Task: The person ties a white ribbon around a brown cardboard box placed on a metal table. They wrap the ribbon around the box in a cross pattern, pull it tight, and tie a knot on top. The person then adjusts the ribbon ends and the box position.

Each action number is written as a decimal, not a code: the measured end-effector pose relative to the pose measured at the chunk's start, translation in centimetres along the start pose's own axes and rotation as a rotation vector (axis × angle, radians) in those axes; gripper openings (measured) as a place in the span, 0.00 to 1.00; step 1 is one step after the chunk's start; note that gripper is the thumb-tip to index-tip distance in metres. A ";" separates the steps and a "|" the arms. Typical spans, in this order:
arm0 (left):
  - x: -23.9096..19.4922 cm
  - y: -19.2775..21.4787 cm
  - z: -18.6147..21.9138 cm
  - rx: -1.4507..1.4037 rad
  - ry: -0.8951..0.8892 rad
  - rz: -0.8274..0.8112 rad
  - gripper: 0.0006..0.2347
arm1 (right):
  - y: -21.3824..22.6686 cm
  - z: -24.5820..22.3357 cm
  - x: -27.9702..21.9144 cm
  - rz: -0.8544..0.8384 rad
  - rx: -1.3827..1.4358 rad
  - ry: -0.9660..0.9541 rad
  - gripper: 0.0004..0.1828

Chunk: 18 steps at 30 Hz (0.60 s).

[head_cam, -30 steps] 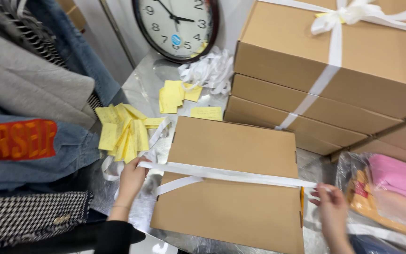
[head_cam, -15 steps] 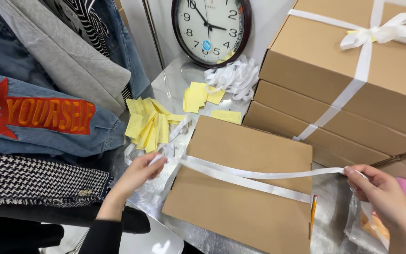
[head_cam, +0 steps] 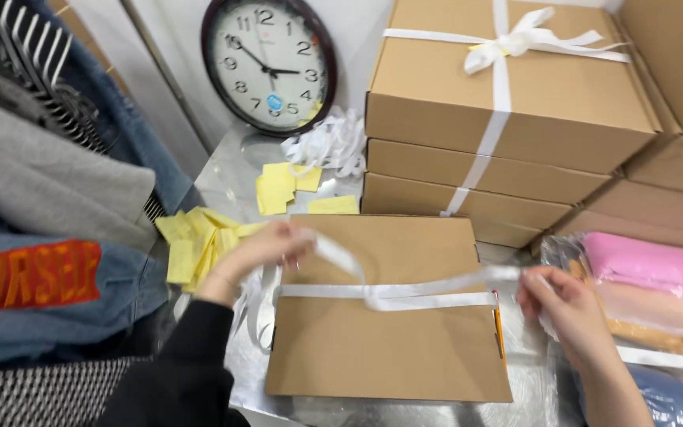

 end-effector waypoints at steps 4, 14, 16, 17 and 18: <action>-4.7 -5.0 -3.4 0.387 0.065 -0.501 0.07 | -5.2 -6.6 0.4 0.205 -0.023 0.101 0.11; -8.9 -11.0 -9.3 -1.055 0.591 -0.402 0.37 | -16.9 -14.2 -9.8 -1.109 -0.061 0.206 0.08; -10.0 -12.7 -9.5 -1.099 0.644 -0.367 0.38 | -16.8 -11.0 -11.4 -1.242 -0.156 0.041 0.12; -10.7 -13.7 -9.5 -1.146 0.692 -0.334 0.40 | -16.6 -9.3 -12.3 -1.366 -0.258 -0.124 0.16; -11.3 -14.7 -9.8 -1.152 0.697 -0.323 0.40 | -16.2 -6.6 -12.0 -1.379 -0.258 -0.126 0.16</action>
Point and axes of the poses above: each hand's wrist, its own x-axis towards the middle knuckle, its own y-axis out of the back of the hand, z = x × y, the point moved 1 cm from there along x, towards the middle knuckle, and after that the axes turned 11 degrees about z, right-handed, at the moved point
